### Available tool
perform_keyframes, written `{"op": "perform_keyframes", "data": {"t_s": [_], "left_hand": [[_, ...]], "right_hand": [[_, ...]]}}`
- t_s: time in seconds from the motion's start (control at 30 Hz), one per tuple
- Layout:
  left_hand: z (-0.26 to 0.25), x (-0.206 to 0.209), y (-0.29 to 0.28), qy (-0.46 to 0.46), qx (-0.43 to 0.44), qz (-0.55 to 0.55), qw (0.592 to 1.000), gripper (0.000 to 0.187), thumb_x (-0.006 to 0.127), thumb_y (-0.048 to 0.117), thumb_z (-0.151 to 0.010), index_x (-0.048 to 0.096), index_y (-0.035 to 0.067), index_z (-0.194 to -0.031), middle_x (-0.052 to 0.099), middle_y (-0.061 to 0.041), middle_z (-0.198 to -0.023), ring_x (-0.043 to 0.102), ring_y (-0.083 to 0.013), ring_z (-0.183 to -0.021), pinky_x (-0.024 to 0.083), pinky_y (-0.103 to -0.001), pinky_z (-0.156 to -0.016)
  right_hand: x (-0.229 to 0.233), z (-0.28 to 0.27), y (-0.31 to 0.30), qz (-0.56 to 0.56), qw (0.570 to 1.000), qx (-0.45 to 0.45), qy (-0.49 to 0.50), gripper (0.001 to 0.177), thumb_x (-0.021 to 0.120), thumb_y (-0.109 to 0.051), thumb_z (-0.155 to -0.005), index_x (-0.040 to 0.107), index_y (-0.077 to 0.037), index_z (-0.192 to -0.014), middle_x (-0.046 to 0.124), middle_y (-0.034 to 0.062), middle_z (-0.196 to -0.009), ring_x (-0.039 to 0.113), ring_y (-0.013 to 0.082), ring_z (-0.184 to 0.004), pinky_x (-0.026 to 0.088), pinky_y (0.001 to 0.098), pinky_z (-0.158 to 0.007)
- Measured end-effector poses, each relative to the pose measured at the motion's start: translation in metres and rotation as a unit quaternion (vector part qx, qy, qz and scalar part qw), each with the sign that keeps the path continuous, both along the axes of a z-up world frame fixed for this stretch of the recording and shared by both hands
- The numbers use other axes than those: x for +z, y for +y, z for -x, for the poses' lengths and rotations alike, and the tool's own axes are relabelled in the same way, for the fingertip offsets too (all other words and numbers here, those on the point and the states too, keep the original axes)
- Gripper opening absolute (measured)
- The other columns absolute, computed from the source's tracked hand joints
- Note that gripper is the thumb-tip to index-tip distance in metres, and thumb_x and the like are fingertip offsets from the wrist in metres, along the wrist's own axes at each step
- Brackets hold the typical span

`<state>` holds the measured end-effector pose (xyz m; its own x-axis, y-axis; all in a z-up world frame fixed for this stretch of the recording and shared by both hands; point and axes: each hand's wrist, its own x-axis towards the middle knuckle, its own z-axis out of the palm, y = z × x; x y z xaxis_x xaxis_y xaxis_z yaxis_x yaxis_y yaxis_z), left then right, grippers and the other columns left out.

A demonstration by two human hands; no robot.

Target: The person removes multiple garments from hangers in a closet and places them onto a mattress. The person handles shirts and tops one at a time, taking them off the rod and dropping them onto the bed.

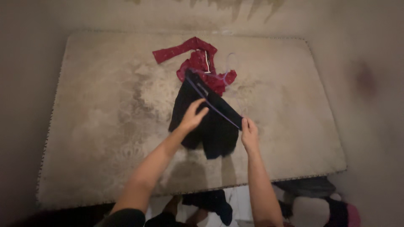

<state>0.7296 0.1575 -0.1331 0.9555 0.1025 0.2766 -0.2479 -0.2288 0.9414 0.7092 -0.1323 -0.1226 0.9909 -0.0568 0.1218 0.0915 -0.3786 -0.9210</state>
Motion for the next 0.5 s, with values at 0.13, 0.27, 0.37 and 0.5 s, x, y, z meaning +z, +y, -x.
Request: {"op": "perform_keyframes", "data": {"t_s": [0.13,0.27,0.37,0.5], "left_hand": [[0.004,-0.054,-0.023,0.091,-0.074,-0.001,0.993,0.056,0.068,0.036,-0.098,0.057,0.005,-0.144,0.056,-0.017,-0.147,0.050,-0.0297,-0.139,0.037,-0.038,-0.117],[0.017,-0.105,-0.037,0.234,-0.084,0.043,0.968,0.061,0.067,0.040,-0.094,0.056,0.008,-0.144,0.055,-0.015,-0.148,0.054,-0.0286,-0.136,0.041,-0.036,-0.112],[0.031,-0.141,-0.039,0.295,-0.101,0.031,0.950,0.066,0.065,0.046,-0.092,0.054,0.010,-0.146,0.055,-0.015,-0.148,0.058,-0.0310,-0.131,0.045,-0.038,-0.109],[0.061,-0.174,-0.034,0.259,-0.119,-0.005,0.958,0.067,0.065,0.050,-0.095,0.055,0.008,-0.147,0.049,-0.019,-0.152,0.047,-0.0331,-0.139,0.035,-0.042,-0.114]], "right_hand": [[-0.071,-0.009,0.033,-0.046,0.988,-0.115,0.092,0.045,0.049,-0.037,-0.110,0.068,0.003,-0.122,0.070,0.0159,-0.104,0.065,0.0236,-0.089,0.053,0.0381,-0.079],[-0.146,0.011,0.049,0.076,0.997,-0.024,0.016,0.052,0.048,-0.035,-0.109,0.053,0.000,-0.148,0.060,0.0248,-0.142,0.055,0.0350,-0.133,0.041,0.0395,-0.109],[-0.170,0.032,0.059,0.061,0.979,-0.068,0.180,0.065,0.053,-0.041,-0.102,0.041,-0.006,-0.156,0.054,0.0216,-0.150,0.052,0.0322,-0.141,0.041,0.0365,-0.114],[-0.169,0.064,0.057,-0.020,0.943,-0.105,0.316,0.067,0.050,-0.048,-0.102,0.044,-0.008,-0.154,0.052,0.0195,-0.152,0.049,0.0370,-0.140,0.041,0.0449,-0.111]]}}
